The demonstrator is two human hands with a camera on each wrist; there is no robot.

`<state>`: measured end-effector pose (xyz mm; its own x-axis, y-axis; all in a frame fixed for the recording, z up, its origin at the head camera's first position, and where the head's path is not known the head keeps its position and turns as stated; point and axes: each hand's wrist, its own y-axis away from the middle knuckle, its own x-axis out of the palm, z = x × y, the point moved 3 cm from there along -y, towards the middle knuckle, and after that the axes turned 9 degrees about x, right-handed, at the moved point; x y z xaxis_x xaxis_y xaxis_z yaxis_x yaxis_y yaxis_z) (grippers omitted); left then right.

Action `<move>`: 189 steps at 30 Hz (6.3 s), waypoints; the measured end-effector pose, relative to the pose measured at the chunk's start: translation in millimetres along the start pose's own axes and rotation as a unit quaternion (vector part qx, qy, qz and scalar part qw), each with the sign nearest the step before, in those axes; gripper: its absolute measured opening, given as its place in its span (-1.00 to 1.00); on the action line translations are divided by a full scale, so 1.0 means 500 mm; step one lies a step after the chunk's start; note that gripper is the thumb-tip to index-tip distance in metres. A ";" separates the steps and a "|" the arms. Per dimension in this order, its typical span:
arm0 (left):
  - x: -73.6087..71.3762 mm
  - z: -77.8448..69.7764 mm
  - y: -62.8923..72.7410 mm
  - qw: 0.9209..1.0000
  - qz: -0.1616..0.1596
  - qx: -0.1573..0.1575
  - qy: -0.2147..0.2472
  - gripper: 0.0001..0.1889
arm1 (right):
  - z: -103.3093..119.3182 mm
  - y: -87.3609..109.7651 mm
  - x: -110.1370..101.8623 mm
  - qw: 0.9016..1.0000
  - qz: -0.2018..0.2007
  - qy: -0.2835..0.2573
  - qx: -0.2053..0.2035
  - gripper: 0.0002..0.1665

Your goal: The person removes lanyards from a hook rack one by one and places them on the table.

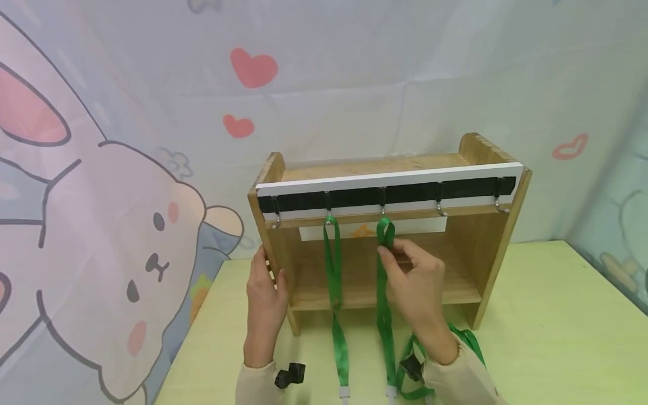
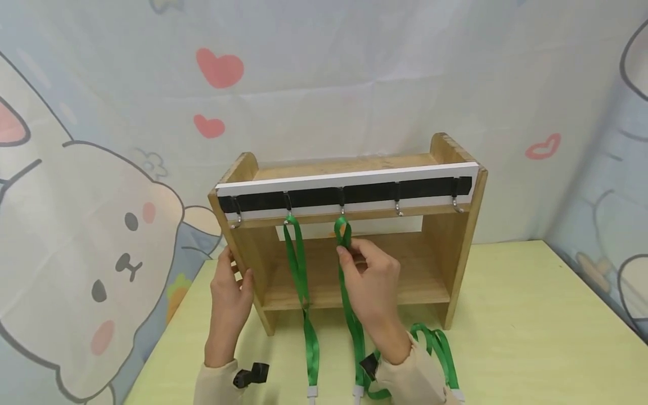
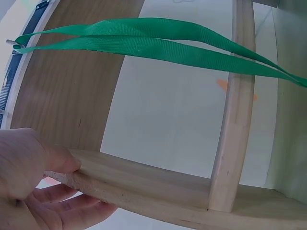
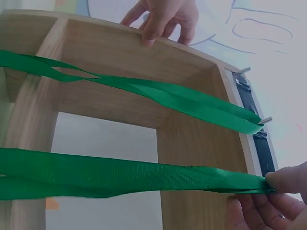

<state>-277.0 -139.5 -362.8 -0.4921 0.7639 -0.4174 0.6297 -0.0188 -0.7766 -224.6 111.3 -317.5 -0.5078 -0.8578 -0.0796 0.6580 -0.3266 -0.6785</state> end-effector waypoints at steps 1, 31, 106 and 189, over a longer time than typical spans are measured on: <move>0.000 0.001 0.000 1.000 0.000 0.001 0.000 -0.40 | 0.000 0.002 0.000 1.000 0.003 -0.001 -0.001 -0.97; 0.003 0.005 -0.001 1.000 0.003 0.004 0.003 -0.40 | -0.042 0.096 0.002 0.979 0.130 -0.018 0.156 -0.96; -0.005 0.002 -0.003 1.000 0.007 -0.015 0.000 -0.41 | -0.195 0.190 0.024 0.922 0.318 0.152 0.161 -0.94; -0.004 0.001 0.002 1.000 0.001 -0.016 0.003 -0.41 | -0.073 0.092 0.008 0.960 0.233 0.114 0.107 -0.92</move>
<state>-275.5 -141.3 -363.0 -0.4871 0.7682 -0.4153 0.6490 0.0003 -0.7608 -216.5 107.3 -375.7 -0.2231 -0.8295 -0.5120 0.9302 -0.0241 -0.3662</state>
